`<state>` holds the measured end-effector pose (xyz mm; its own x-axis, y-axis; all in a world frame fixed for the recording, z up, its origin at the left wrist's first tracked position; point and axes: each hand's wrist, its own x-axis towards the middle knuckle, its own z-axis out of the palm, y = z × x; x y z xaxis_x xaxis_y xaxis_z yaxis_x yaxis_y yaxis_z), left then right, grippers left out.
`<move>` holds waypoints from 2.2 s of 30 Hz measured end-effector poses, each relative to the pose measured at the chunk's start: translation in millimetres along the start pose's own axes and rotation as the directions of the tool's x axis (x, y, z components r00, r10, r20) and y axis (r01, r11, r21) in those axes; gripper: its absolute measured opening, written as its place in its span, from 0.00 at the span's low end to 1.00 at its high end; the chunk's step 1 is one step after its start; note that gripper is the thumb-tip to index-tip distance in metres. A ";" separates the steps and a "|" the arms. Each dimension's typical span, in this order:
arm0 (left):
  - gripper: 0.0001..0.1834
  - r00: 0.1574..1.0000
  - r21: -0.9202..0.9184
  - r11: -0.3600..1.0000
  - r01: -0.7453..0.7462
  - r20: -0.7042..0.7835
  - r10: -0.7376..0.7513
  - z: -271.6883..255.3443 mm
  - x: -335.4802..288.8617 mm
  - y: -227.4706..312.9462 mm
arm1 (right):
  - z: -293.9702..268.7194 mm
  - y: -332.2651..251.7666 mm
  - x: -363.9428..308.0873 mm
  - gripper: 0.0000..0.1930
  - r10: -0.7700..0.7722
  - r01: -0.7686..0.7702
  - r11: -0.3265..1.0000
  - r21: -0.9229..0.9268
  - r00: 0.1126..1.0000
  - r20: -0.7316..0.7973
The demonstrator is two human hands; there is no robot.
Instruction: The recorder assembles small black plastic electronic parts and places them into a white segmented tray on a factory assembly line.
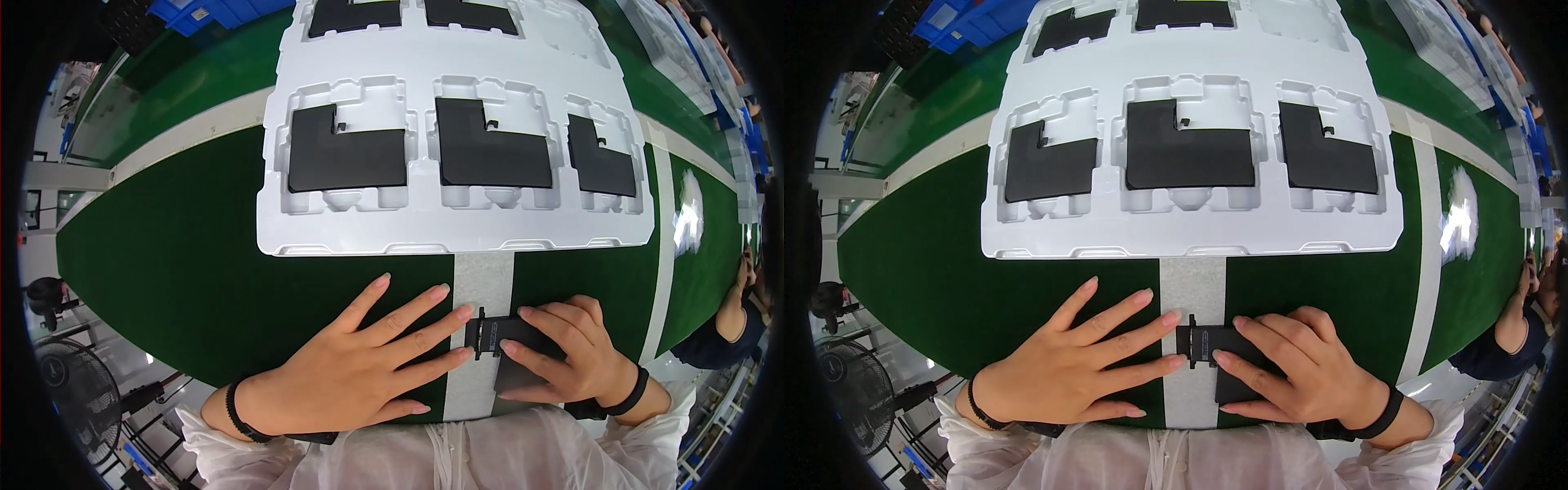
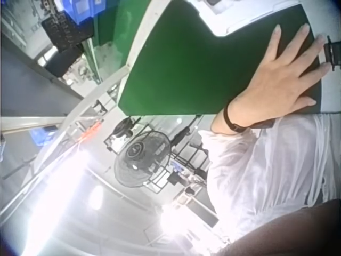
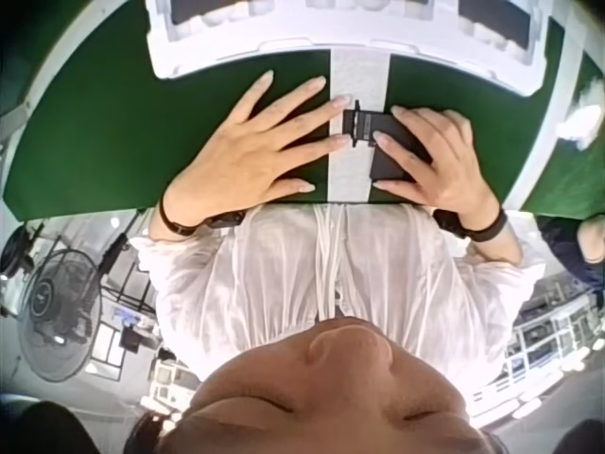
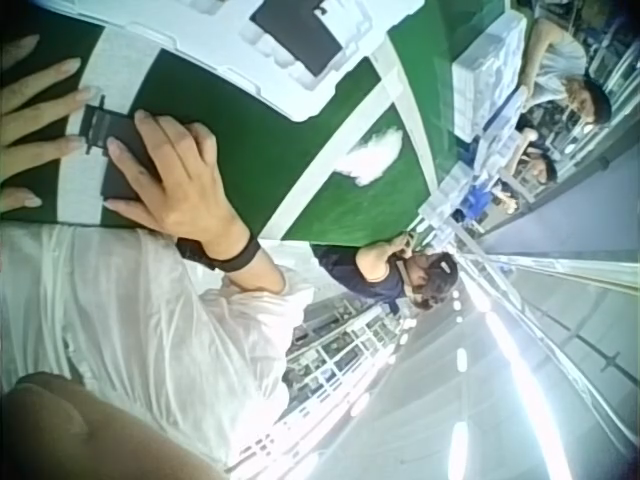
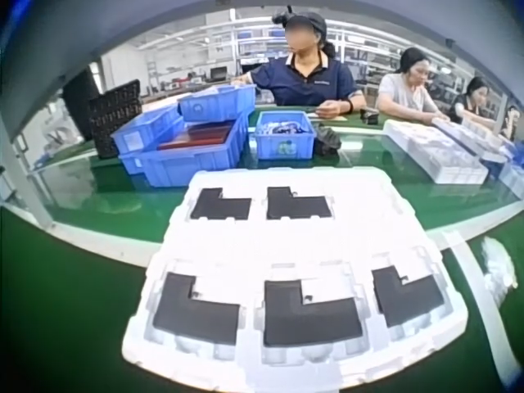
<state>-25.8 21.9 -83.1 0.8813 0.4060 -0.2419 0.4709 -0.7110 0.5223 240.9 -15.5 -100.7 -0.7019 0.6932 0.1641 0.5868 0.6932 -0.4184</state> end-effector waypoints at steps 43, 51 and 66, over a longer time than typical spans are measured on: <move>0.20 0.893 0.096 0.992 -0.087 -0.434 0.120 12.3 13.5 2.6 | -6.6 -16.0 -2.6 0.28 -0.080 0.080 0.991 -0.104 0.997 0.001; 0.06 0.796 0.245 0.963 -0.113 -0.558 0.235 17.2 23.6 6.1 | -16.6 -14.4 -1.7 0.26 -0.103 0.100 0.991 -0.083 0.994 -0.037; 0.11 0.717 -0.628 0.719 -0.297 -0.644 -0.266 -57.6 15.6 48.7 | -55.4 -30.4 22.3 0.34 0.121 0.179 -0.519 0.836 0.983 -0.135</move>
<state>8.5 26.7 -14.4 0.4807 0.8503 0.2142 0.0519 -0.2714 0.9611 229.8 -10.1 -34.8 -0.5644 0.7924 0.2315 -0.7677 -0.4007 -0.5001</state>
